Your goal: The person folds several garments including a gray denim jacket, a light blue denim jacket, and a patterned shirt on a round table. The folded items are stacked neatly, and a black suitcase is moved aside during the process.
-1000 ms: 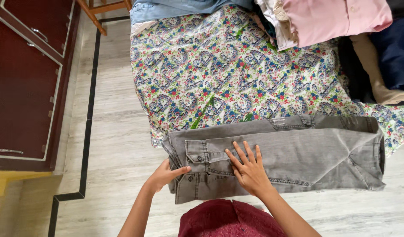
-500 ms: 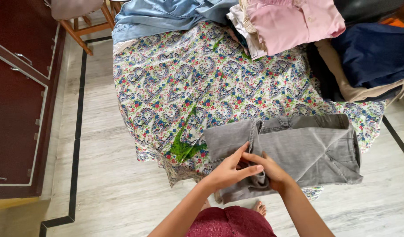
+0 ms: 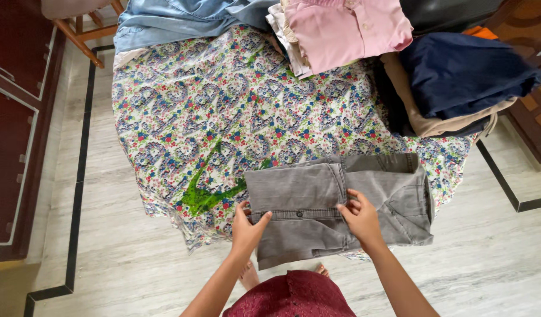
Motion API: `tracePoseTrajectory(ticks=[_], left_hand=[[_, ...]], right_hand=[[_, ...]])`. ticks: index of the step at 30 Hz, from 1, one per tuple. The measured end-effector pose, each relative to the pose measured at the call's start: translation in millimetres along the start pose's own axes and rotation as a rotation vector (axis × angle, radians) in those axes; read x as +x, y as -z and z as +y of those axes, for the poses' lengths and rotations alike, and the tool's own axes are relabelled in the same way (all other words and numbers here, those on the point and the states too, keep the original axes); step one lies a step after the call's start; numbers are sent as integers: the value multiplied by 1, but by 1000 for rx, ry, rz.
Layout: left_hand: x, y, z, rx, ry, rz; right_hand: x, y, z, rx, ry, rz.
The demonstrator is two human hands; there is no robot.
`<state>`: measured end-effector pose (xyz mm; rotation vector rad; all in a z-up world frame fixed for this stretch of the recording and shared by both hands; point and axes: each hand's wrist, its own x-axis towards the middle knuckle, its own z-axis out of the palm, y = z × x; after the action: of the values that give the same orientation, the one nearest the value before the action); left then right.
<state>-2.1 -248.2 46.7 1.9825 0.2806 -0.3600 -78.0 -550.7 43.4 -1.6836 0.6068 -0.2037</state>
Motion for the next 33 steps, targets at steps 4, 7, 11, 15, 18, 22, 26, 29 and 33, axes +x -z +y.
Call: tracePoseTrajectory(ticks=[4, 7, 11, 15, 18, 22, 26, 29, 33], left_hand=[[24, -11, -3, -26, -153, 92], [46, -14, 12, -76, -177, 131], [86, -5, 55, -14, -174, 193], [124, 15, 97, 171, -204, 293], [139, 28, 120, 275, -283, 367], [127, 34, 132, 338, -361, 471], [66, -1, 127, 439, -808, 484], [-8, -48, 110, 513, -1010, 140], [-77, -101, 94, 633, -1152, -214]], right_hand=[[13, 57, -2, -339, 247, 209], [23, 106, -5, -664, 379, 352], [35, 139, -3, -658, 391, 279], [48, 143, -4, -573, 417, 149], [59, 136, -7, -596, 360, 180], [78, 133, -12, -707, 396, 195], [102, 143, -16, -665, 418, 37], [126, 155, -22, -563, 362, -209], [150, 160, -27, -552, 348, -422]])
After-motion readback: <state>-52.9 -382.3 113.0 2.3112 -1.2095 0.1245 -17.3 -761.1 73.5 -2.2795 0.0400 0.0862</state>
